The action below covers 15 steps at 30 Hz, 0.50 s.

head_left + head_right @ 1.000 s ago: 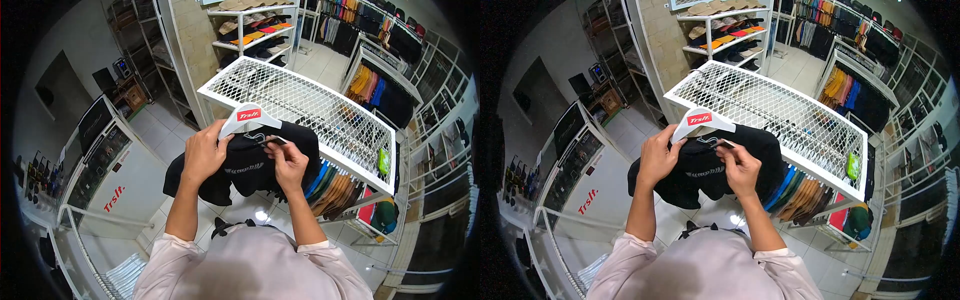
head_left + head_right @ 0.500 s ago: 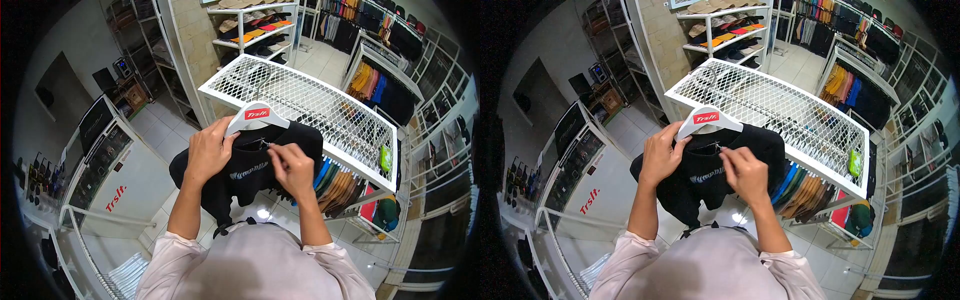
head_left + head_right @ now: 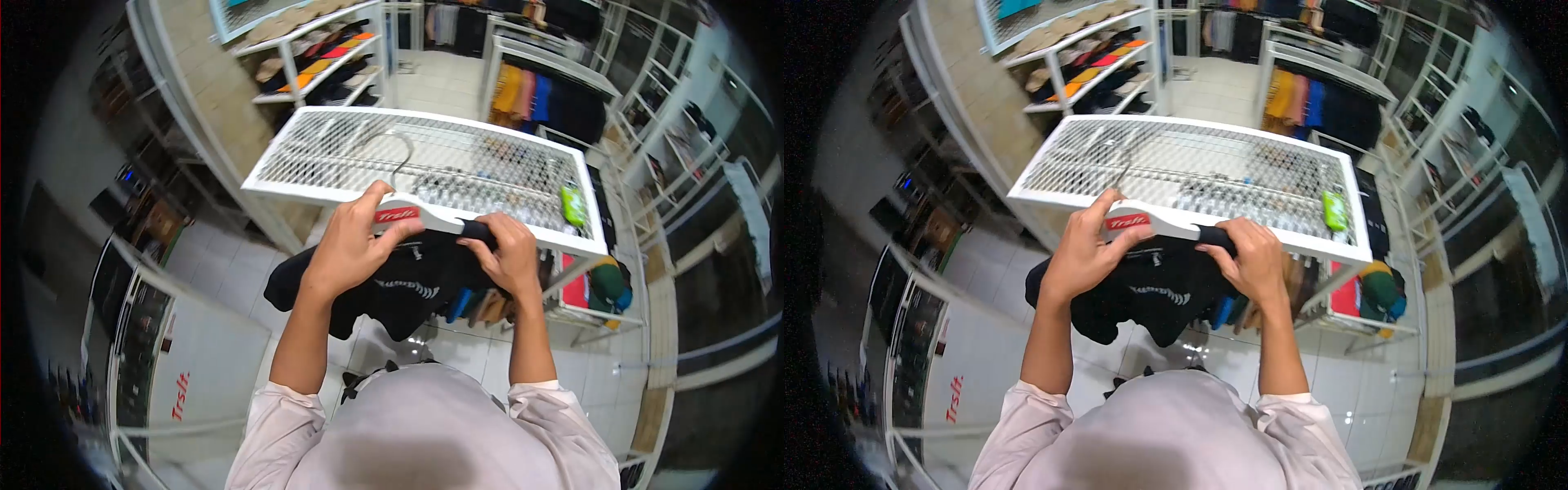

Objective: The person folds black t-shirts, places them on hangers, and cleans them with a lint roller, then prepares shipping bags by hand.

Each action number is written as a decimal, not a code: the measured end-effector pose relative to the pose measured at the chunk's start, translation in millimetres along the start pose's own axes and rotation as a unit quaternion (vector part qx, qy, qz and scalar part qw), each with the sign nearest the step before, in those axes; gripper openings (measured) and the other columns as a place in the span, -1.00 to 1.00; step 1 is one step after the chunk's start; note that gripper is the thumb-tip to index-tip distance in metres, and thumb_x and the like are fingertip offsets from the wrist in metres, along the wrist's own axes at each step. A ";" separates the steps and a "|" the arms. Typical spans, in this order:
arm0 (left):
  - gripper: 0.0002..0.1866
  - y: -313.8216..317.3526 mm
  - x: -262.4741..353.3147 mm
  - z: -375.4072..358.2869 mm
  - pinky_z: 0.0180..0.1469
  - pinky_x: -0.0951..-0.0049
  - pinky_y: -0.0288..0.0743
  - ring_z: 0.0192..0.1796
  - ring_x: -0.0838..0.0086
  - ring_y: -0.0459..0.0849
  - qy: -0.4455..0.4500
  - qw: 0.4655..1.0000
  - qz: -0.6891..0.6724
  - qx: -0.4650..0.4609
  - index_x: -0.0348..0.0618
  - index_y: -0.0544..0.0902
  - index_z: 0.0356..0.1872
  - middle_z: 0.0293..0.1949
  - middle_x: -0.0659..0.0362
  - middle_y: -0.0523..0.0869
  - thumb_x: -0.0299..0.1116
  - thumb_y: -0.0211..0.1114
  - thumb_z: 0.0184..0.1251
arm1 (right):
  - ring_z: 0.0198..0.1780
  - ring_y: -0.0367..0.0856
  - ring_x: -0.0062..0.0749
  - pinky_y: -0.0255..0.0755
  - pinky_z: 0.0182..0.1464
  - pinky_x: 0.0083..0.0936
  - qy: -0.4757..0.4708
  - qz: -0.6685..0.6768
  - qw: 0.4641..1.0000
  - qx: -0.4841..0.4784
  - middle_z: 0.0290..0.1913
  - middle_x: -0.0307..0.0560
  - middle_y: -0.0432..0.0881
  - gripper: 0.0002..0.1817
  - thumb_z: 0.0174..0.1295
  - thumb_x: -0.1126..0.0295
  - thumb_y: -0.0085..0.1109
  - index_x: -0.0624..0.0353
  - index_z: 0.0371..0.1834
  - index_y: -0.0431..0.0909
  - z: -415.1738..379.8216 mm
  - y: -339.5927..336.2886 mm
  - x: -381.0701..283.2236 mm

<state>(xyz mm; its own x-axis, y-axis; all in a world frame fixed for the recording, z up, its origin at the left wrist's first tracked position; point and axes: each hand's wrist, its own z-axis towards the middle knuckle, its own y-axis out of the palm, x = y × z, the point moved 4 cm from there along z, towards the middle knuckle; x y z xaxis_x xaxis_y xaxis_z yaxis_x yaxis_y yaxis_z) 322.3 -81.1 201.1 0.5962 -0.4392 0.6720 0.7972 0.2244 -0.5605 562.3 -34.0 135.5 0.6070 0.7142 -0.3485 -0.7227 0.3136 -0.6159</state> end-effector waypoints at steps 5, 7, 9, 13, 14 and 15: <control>-0.64 55.8 -15.8 37.1 -0.16 0.11 0.60 -0.22 -0.15 0.79 0.021 0.999 -0.041 -0.023 -0.36 0.65 -0.14 -0.36 -0.26 0.76 -0.18 0.42 0.41 | -0.02 0.64 0.07 0.46 0.08 -0.13 0.099 -0.028 0.987 0.126 -0.13 0.12 0.69 -0.74 0.30 0.24 0.40 0.19 -0.12 0.74 -15.3 -29.2 84.5; -0.66 62.4 -14.9 40.6 -0.19 0.13 0.62 -0.26 -0.10 0.81 0.017 0.999 -0.032 -0.006 -0.36 0.65 -0.15 -0.38 -0.23 0.77 -0.19 0.40 0.44 | 0.07 0.59 0.09 0.42 0.17 -0.10 0.164 -0.149 0.957 0.186 -0.05 0.14 0.66 -0.68 0.36 0.15 0.33 0.17 -0.03 0.73 -24.3 -39.9 145.1; -0.65 68.4 -15.6 42.7 -0.19 0.14 0.62 -0.26 -0.09 0.82 0.019 0.999 -0.043 -0.006 -0.36 0.65 -0.15 -0.38 -0.22 0.78 -0.19 0.40 0.44 | 0.24 0.52 0.12 0.36 0.26 0.04 0.261 -0.243 0.918 0.172 0.16 0.17 0.59 -0.54 0.41 0.02 0.23 0.04 0.24 0.66 -29.7 -46.4 191.0; -0.66 70.7 -23.5 42.1 -0.17 0.17 0.63 -0.23 -0.04 0.84 0.003 0.999 -0.047 0.011 -0.37 0.66 -0.16 -0.35 -0.19 0.80 -0.19 0.40 0.44 | 0.29 0.51 0.16 0.25 0.32 0.26 0.367 -0.330 0.870 -0.011 0.30 0.31 0.54 -0.27 0.40 -0.06 0.20 -0.03 0.57 0.35 -46.5 -32.4 261.5; -0.66 68.0 -26.3 39.8 -0.16 0.17 0.63 -0.22 -0.04 0.84 -0.004 0.998 -0.054 0.020 -0.37 0.66 -0.16 -0.33 -0.20 0.80 -0.20 0.40 0.44 | 0.25 0.53 0.21 0.31 0.29 0.20 0.361 -0.348 0.864 -0.029 0.27 0.32 0.54 -0.28 0.42 -0.03 0.19 -0.01 0.58 0.33 -45.7 -29.7 267.2; -0.68 63.5 -28.0 37.2 -0.14 0.19 0.63 -0.20 0.01 0.85 -0.021 0.998 -0.062 0.022 -0.36 0.68 -0.18 -0.32 -0.18 0.81 -0.21 0.40 0.44 | 0.22 0.55 0.24 0.36 0.26 0.16 0.350 -0.336 0.875 0.004 0.24 0.33 0.54 -0.28 0.44 -0.02 0.18 0.02 0.59 0.31 -44.8 -28.7 263.6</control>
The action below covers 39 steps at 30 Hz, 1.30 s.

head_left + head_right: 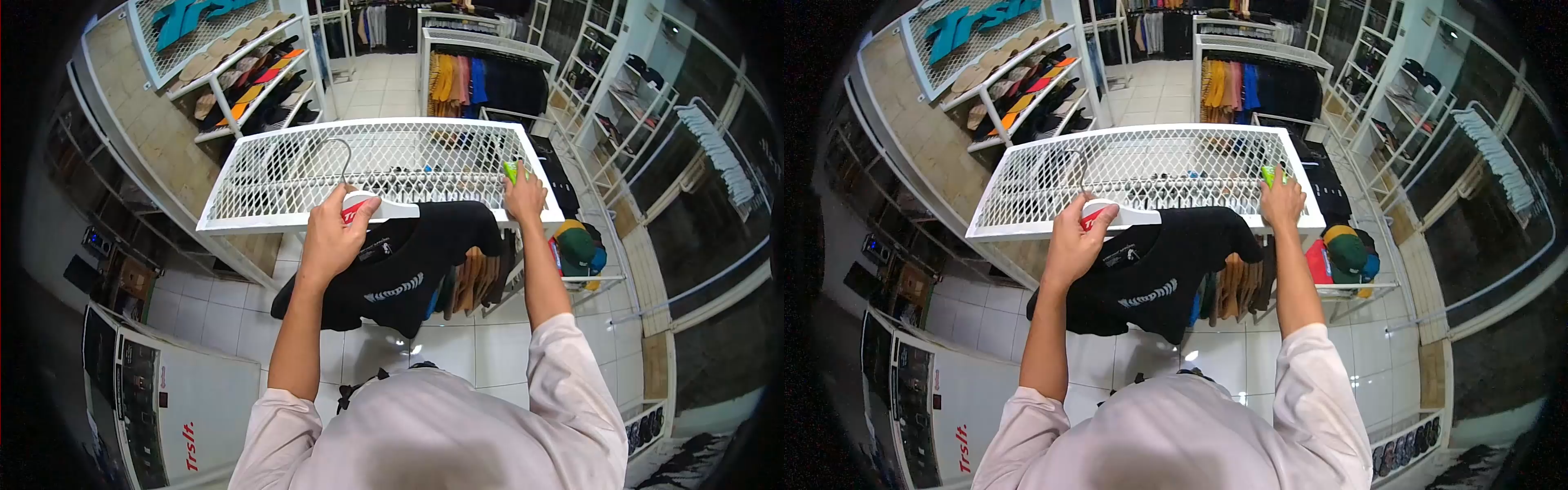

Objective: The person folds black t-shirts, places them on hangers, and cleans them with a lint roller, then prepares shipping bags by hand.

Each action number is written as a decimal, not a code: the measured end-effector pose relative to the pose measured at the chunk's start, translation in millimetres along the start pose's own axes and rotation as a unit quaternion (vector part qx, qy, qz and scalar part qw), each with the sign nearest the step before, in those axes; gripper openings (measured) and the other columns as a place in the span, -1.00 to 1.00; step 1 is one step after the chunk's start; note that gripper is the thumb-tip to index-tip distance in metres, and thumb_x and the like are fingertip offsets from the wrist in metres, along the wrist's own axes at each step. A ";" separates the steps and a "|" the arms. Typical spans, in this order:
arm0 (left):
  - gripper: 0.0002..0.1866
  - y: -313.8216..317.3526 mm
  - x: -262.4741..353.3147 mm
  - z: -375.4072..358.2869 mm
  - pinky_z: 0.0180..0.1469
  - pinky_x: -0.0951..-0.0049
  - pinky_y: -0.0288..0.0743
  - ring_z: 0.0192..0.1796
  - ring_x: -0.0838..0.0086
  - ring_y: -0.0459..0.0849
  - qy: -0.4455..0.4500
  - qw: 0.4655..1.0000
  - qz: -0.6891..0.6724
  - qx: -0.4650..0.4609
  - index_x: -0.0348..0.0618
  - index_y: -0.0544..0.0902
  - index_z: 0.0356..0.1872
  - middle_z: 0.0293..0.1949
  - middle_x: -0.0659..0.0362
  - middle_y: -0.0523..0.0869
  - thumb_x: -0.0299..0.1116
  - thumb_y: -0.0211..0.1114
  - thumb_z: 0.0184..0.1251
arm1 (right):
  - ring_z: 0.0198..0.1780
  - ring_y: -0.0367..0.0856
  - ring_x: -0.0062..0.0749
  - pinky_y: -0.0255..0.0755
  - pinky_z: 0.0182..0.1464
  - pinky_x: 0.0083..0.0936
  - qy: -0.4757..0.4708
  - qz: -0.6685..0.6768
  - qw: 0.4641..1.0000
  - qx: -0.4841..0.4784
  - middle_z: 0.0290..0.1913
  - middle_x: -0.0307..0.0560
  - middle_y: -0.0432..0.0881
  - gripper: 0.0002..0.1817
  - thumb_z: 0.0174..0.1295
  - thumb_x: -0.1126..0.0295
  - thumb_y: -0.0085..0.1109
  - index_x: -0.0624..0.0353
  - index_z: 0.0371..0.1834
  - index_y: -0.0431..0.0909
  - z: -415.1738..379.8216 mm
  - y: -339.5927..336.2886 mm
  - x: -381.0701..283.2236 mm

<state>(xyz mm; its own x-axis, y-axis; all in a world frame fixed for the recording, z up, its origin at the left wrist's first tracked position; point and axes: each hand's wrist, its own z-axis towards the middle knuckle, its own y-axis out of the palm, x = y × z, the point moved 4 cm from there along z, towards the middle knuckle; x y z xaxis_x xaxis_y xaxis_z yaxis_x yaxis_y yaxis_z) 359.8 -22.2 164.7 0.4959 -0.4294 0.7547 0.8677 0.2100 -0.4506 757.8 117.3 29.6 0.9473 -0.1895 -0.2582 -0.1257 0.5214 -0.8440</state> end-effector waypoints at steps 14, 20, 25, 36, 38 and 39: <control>-0.68 -105.5 -46.5 -69.8 -0.44 0.52 0.35 -0.50 0.68 0.50 -0.177 0.979 -0.010 0.098 -0.28 0.66 -0.27 -0.52 0.28 0.65 -0.18 0.40 0.52 | 0.09 0.59 0.20 0.61 -0.04 -0.03 -0.184 0.336 0.913 0.141 0.18 0.21 0.43 -0.17 0.29 0.20 0.42 -0.04 0.62 0.25 -172.1 -71.4 -196.7; -0.67 -135.2 -53.2 -103.0 -0.43 0.49 0.37 -0.50 0.66 0.50 -0.187 0.970 -0.021 0.156 -0.28 0.66 -0.33 -0.55 0.26 0.64 -0.19 0.42 0.50 | 0.16 0.49 0.02 0.38 0.27 -0.16 -0.132 0.397 0.895 0.156 0.20 0.23 0.41 -0.30 0.45 0.24 0.29 0.27 0.57 0.27 -168.1 -86.6 -185.0; -0.67 -131.7 -50.8 -104.7 -0.43 0.49 0.38 -0.49 0.66 0.51 -0.191 0.971 -0.049 0.132 -0.28 0.66 -0.32 -0.54 0.27 0.64 -0.19 0.42 0.50 | 0.08 0.61 0.10 0.64 -0.05 -0.14 -0.334 0.406 0.847 0.072 0.16 0.12 0.48 -0.12 0.14 0.25 0.55 -0.03 0.56 0.34 -230.0 -116.6 -263.1; -0.70 -174.1 -60.9 -129.3 -0.35 0.49 0.42 -0.43 0.64 0.54 -0.183 0.974 -0.055 0.123 -0.28 0.63 -0.32 -0.50 0.24 0.67 -0.24 0.43 0.48 | 0.11 0.58 0.10 0.56 0.08 -0.13 -0.232 0.410 0.874 0.122 0.14 0.21 0.46 -0.25 0.29 0.21 0.45 0.11 0.52 0.36 -250.6 -117.7 -277.4; -0.70 -173.5 -55.9 -128.2 -0.33 0.48 0.44 -0.42 0.63 0.55 -0.165 0.979 -0.045 0.110 -0.29 0.63 -0.32 -0.50 0.23 0.67 -0.24 0.44 0.47 | 0.09 0.59 0.20 0.62 -0.03 -0.06 -0.297 0.422 0.853 0.082 0.15 0.22 0.45 -0.18 0.19 0.20 0.53 0.08 0.51 0.37 -272.2 -116.7 -299.4; -0.69 -176.4 -54.3 -127.7 -0.31 0.48 0.46 -0.41 0.61 0.56 -0.148 0.983 -0.032 0.105 -0.29 0.63 -0.32 -0.49 0.22 0.68 -0.24 0.45 0.46 | 0.09 0.59 0.20 0.62 -0.03 -0.06 -0.289 0.421 0.855 0.086 0.15 0.22 0.45 -0.18 0.19 0.20 0.53 0.08 0.51 0.37 -271.2 -103.2 -296.7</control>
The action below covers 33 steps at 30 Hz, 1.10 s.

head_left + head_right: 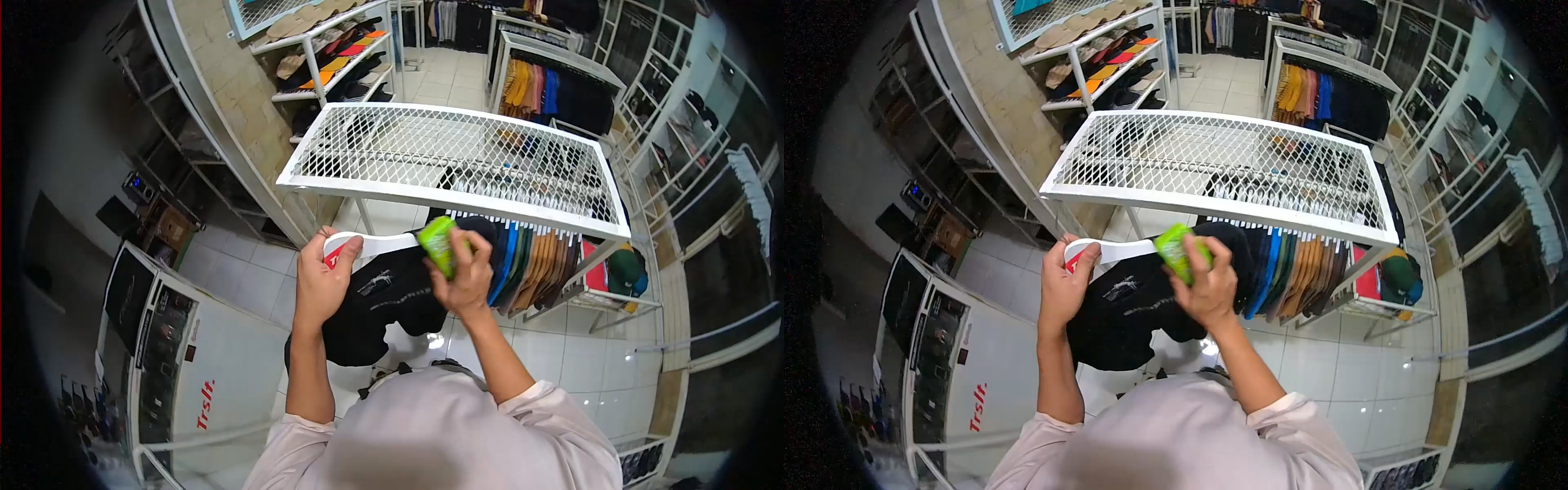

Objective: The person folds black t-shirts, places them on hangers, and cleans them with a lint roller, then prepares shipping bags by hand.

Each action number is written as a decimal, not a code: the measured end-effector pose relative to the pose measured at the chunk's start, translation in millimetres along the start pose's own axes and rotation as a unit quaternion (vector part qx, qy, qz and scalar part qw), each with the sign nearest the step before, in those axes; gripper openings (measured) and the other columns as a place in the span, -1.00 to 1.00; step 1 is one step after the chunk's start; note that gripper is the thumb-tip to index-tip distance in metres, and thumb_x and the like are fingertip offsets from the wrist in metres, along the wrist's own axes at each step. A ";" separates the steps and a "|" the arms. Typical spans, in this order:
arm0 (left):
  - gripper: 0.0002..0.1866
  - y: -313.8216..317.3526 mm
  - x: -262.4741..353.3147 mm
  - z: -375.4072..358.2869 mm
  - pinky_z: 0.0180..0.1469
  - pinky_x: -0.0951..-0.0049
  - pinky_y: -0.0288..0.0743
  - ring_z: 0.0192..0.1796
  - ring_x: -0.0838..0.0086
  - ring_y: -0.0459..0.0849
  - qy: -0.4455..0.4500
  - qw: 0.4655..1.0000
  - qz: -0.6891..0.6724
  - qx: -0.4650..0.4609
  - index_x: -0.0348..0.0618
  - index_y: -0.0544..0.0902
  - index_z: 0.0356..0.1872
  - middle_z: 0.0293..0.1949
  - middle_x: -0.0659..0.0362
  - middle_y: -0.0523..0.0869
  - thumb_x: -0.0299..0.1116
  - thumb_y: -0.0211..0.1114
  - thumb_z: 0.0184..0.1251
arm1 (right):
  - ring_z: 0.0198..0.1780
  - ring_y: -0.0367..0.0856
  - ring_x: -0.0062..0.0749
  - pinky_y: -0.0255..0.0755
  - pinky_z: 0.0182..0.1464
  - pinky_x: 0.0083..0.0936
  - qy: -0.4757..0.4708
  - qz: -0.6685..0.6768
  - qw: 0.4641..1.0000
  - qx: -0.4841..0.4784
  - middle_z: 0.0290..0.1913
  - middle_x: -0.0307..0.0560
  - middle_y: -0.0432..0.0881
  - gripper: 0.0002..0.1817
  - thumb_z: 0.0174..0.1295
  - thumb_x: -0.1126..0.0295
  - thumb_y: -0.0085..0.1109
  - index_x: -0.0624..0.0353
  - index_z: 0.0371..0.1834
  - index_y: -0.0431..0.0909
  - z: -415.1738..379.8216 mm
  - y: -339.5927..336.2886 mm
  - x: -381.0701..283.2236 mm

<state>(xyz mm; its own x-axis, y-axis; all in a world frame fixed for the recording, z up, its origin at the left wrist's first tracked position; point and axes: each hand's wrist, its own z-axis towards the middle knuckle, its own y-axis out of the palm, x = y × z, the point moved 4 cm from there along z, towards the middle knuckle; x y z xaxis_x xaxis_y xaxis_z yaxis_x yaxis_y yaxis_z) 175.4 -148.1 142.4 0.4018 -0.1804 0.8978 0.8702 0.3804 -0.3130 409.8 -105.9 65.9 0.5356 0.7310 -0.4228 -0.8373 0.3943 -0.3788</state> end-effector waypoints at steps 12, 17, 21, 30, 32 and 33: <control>-0.77 -7.2 -19.5 -1.3 -0.20 0.51 0.58 -0.31 0.62 0.68 0.022 0.984 0.024 -0.175 -0.28 0.81 -0.08 -0.34 0.17 0.83 -0.45 0.55 0.27 | 0.12 0.57 0.12 0.57 0.09 -0.10 0.058 0.011 0.998 0.023 0.14 0.25 0.50 -0.28 0.27 0.24 0.47 0.13 0.48 0.40 -2.5 -0.3 -39.4; -0.74 -20.2 -14.4 -6.3 -0.26 0.42 0.56 -0.40 0.26 0.72 0.197 0.968 0.076 -0.138 -0.20 0.83 -0.06 -0.36 0.05 0.79 -0.52 0.53 0.20 | 0.14 0.54 0.18 0.47 0.19 -0.11 0.268 -0.094 0.956 0.071 0.18 0.30 0.46 -0.34 0.41 0.21 0.34 0.19 0.50 0.35 -39.7 10.1 54.2; -0.68 -31.2 -12.9 -7.7 -0.32 0.31 0.52 -0.47 0.28 0.64 0.202 0.963 0.121 -0.134 -0.14 0.84 0.00 -0.46 0.06 0.69 -0.57 0.52 0.18 | 0.18 0.52 0.14 0.43 0.23 -0.12 0.274 -0.117 0.947 0.117 0.18 0.24 0.48 -0.42 0.45 0.24 0.28 0.24 0.46 0.40 -41.0 -26.8 60.1; -0.31 -18.2 -32.7 -17.8 -0.34 0.29 0.49 -0.40 0.31 0.62 0.385 0.875 0.265 -0.125 0.09 0.79 0.21 -0.41 0.20 0.58 -0.63 0.44 -0.09 | 0.01 0.66 0.14 0.62 0.00 -0.09 0.155 -0.038 0.987 -0.014 0.06 0.12 0.54 -0.35 0.30 0.11 0.44 -0.08 0.45 0.49 -1.7 10.3 14.8; -0.34 -24.8 -36.7 -19.4 -0.37 0.30 0.46 -0.41 0.34 0.59 0.398 0.868 0.275 -0.112 0.09 0.79 0.21 -0.40 0.22 0.58 -0.60 0.45 -0.05 | 0.01 0.65 0.14 0.59 0.03 -0.09 0.270 -0.122 0.955 -0.008 0.03 0.15 0.53 -0.40 0.35 0.14 0.38 -0.01 0.43 0.51 -17.4 1.1 67.9; -0.36 -30.0 -37.4 -20.0 -0.36 0.30 0.46 -0.41 0.34 0.58 0.402 0.862 0.289 -0.107 0.08 0.79 0.21 -0.41 0.22 0.56 -0.58 0.46 -0.03 | 0.01 0.64 0.14 0.58 0.04 -0.11 0.269 -0.133 0.954 0.008 0.03 0.15 0.53 -0.42 0.36 0.16 0.36 0.03 0.42 0.51 -16.7 -9.1 70.3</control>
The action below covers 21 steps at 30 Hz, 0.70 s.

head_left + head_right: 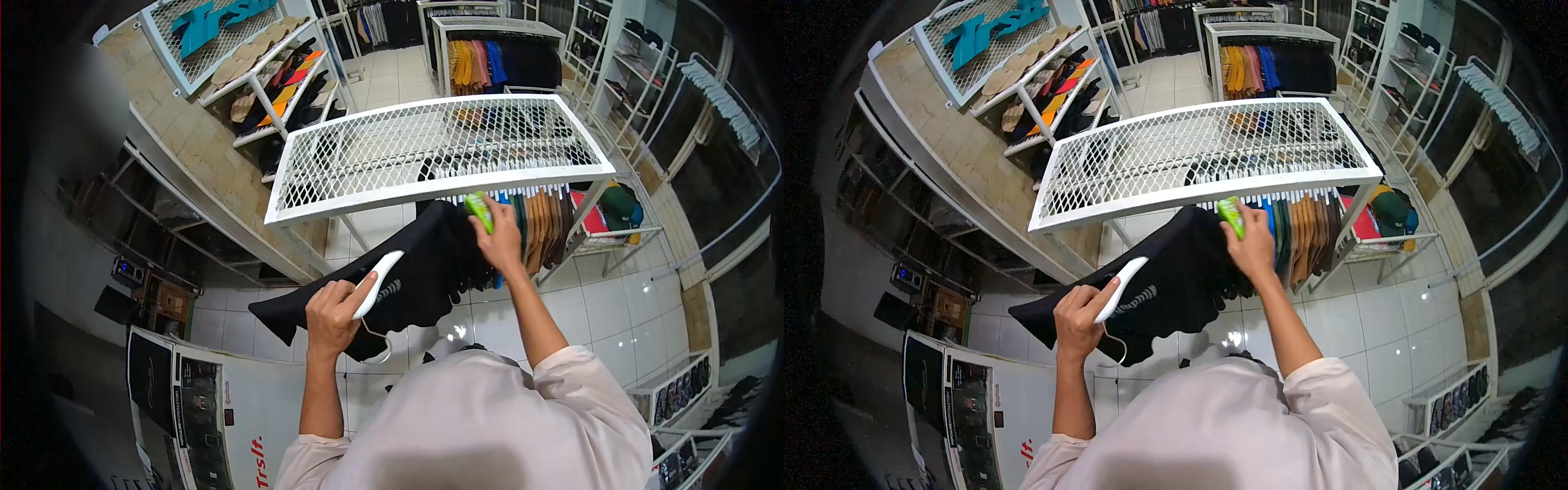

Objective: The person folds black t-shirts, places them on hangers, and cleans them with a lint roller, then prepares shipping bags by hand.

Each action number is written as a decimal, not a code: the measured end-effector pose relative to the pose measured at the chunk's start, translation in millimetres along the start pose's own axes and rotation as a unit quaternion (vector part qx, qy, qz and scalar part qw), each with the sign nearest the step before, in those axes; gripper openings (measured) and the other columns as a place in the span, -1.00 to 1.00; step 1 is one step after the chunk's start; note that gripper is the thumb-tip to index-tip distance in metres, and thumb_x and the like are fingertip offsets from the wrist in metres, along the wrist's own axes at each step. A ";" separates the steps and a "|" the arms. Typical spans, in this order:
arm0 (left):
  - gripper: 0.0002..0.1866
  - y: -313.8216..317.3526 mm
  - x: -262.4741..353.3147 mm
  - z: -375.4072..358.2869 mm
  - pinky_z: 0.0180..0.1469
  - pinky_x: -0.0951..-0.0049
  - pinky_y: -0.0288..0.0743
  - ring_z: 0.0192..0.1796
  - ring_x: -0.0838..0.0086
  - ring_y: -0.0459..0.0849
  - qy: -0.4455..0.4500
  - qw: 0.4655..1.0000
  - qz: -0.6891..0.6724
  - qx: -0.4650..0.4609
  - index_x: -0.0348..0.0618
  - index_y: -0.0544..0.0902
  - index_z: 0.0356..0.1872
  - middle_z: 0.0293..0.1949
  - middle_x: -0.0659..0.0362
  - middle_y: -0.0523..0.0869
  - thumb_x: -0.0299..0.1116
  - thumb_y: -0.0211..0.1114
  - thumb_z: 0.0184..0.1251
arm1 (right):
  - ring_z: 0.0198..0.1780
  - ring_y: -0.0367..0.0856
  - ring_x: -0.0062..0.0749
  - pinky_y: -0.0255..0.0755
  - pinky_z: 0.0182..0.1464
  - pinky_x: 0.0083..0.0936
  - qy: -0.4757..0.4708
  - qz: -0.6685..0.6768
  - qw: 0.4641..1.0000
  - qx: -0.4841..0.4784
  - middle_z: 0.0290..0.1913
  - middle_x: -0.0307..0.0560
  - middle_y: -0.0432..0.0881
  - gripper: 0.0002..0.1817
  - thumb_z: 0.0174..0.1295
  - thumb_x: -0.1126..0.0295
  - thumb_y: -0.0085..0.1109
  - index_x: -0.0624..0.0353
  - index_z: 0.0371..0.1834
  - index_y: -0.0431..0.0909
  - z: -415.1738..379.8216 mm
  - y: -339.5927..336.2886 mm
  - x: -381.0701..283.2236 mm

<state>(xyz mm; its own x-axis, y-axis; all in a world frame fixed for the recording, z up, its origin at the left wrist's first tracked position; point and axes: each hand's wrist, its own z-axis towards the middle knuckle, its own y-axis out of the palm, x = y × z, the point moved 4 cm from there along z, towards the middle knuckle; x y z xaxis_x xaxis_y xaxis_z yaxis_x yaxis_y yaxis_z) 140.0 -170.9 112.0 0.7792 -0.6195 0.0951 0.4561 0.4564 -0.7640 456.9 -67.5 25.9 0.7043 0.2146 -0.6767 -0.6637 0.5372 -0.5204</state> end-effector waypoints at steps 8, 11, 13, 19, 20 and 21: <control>-0.38 7.8 -6.4 -5.2 -0.38 0.36 0.43 -0.41 0.43 0.50 0.061 0.996 0.054 -0.044 0.11 0.74 0.27 -0.44 0.28 0.43 -0.51 0.40 0.07 | -0.09 0.74 0.04 0.63 -0.01 -0.17 -0.167 0.122 0.961 -0.183 0.05 0.03 0.63 -0.43 0.27 0.11 0.45 -0.12 0.37 0.63 -5.7 -7.4 -121.4; -0.41 2.9 -6.7 -4.6 -0.39 0.40 0.41 -0.43 0.47 0.46 0.094 0.991 0.082 -0.042 0.12 0.75 0.25 -0.46 0.30 0.38 -0.49 0.37 0.10 | -0.04 0.75 0.06 0.65 0.02 -0.12 -0.146 -0.006 0.965 -0.217 0.12 0.07 0.64 -0.40 0.35 -0.10 0.29 -0.17 0.41 0.59 12.5 20.0 -79.6; -0.39 -0.7 -9.3 -8.7 -0.39 0.38 0.42 -0.43 0.44 0.48 0.094 0.991 0.088 -0.035 0.11 0.77 0.23 -0.46 0.29 0.41 -0.52 0.39 0.05 | -0.02 0.76 0.14 0.66 0.01 -0.07 -0.044 -0.122 0.972 -0.197 0.12 0.15 0.65 -0.45 0.36 -0.10 0.27 -0.14 0.34 0.62 41.9 27.5 -18.8; -0.28 -18.4 -20.1 -1.2 -0.36 0.32 0.45 -0.40 0.33 0.56 -0.019 0.999 0.016 -0.036 0.11 0.80 0.20 -0.44 0.22 0.50 -0.62 0.47 -0.18 | -0.02 0.72 0.16 0.63 0.03 -0.07 -0.090 0.003 0.984 -0.153 0.12 0.18 0.60 -0.40 0.37 -0.04 0.30 -0.04 0.40 0.55 17.8 -18.5 -74.2; -0.26 -20.9 -18.6 3.3 -0.37 0.28 0.47 -0.42 0.28 0.59 -0.030 0.999 0.005 -0.031 0.07 0.80 0.17 -0.45 0.19 0.53 -0.62 0.48 -0.27 | -0.02 0.72 0.13 0.64 0.00 -0.10 -0.102 0.043 0.977 -0.181 0.10 0.15 0.58 -0.40 0.36 -0.02 0.32 -0.07 0.41 0.54 4.6 -23.4 -98.9; -0.26 -23.0 -16.3 6.1 -0.37 0.28 0.47 -0.42 0.28 0.59 -0.029 0.999 0.005 -0.035 0.07 0.80 0.17 -0.45 0.19 0.53 -0.62 0.48 -0.27 | -0.02 0.71 0.11 0.64 -0.04 -0.13 -0.142 0.089 0.971 -0.169 0.08 0.11 0.57 -0.37 0.32 0.05 0.39 -0.08 0.44 0.52 -7.2 -26.0 -118.9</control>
<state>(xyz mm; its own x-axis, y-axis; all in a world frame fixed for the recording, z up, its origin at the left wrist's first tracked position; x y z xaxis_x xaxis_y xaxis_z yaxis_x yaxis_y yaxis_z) 119.4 -167.4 132.0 0.8081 -0.5760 0.1232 0.4187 0.4146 -0.8080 388.6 -112.9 116.2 0.5807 0.5208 -0.6257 -0.7918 0.1827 -0.5828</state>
